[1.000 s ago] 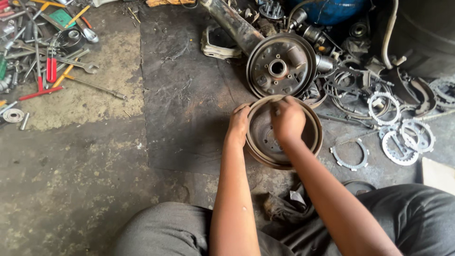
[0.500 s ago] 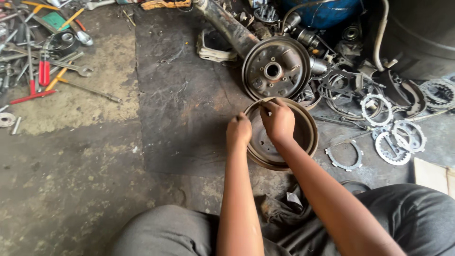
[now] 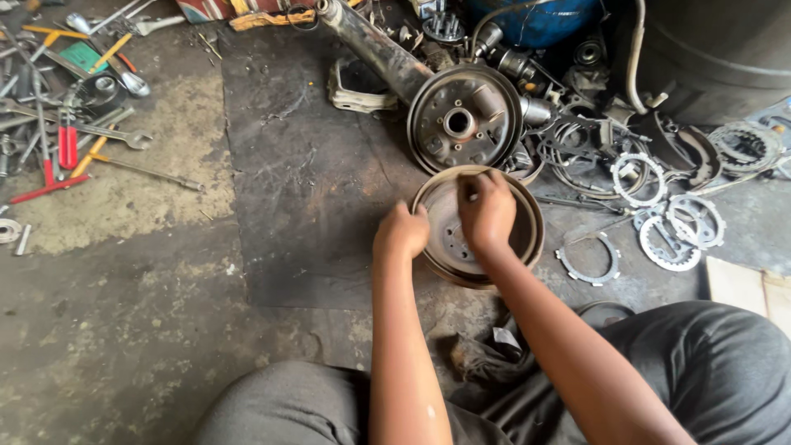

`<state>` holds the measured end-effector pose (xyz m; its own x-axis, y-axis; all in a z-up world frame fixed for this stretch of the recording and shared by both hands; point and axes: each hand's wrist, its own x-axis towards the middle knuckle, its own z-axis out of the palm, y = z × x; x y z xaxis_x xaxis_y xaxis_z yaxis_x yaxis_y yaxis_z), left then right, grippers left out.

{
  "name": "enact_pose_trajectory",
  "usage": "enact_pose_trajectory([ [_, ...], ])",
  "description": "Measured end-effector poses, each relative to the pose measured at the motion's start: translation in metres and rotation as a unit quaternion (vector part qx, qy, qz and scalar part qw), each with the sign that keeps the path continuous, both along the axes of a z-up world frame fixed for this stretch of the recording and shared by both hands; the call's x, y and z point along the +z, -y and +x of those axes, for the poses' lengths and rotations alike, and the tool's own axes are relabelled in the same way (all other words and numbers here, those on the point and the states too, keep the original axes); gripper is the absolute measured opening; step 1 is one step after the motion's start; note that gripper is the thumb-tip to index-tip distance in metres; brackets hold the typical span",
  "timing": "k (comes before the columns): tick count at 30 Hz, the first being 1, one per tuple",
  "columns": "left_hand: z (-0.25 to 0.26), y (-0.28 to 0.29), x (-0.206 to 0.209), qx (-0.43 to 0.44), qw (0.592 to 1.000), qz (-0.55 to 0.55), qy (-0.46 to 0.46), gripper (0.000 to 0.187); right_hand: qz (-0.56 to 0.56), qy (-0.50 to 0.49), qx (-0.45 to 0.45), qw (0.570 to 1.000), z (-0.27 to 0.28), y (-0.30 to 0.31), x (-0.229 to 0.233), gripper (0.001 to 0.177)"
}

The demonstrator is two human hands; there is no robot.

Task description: The person sits on the floor and cleans a circular metal mechanical part by hand, then uses a dark cloth to wipe its inner and outer surfaces. The person repeatedly turns the part over and scrubs it with their fingers and the cloth.

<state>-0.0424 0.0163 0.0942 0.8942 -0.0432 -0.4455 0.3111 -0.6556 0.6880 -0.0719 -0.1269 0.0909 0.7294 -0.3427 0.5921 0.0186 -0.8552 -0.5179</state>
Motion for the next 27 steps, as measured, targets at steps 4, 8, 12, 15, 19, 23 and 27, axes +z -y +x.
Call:
enact_pose_trajectory([
  [4, -0.020, -0.003, 0.024, -0.066, 0.996, 0.025, -0.046, 0.059, -0.054, 0.004, -0.007, 0.998, 0.013, 0.002, 0.004, 0.008],
  [8, -0.017, 0.003, 0.014, 0.001, 1.000, -0.006, -0.005, 0.062, -0.133, -0.003, 0.043, 0.990, 0.019, -0.002, -0.008, 0.012],
  [12, -0.009, 0.003, 0.008, 0.005, 0.999, -0.038, 0.019, 0.064, -0.108, -0.012, 0.016, 0.994, 0.029, 0.000, -0.023, 0.006],
  [15, -0.006, 0.006, 0.010, -0.004, 1.000, -0.020, -0.003, 0.058, -0.109, 0.011, -0.012, 0.994, 0.033, 0.003, -0.027, 0.006],
  [19, -0.002, 0.006, 0.025, 0.005, 1.000, -0.012, -0.027, 0.068, -0.133, 0.032, -0.036, 0.990, 0.033, -0.001, -0.012, 0.003],
  [23, -0.002, 0.009, 0.015, -0.003, 1.000, -0.010, -0.014, 0.070, -0.141, -0.009, 0.007, 0.990, 0.034, -0.004, -0.020, 0.004],
  [27, 0.000, 0.008, 0.005, -0.008, 0.999, -0.035, 0.018, 0.066, -0.151, -0.015, 0.057, 0.987, 0.033, -0.003, -0.023, 0.008],
])
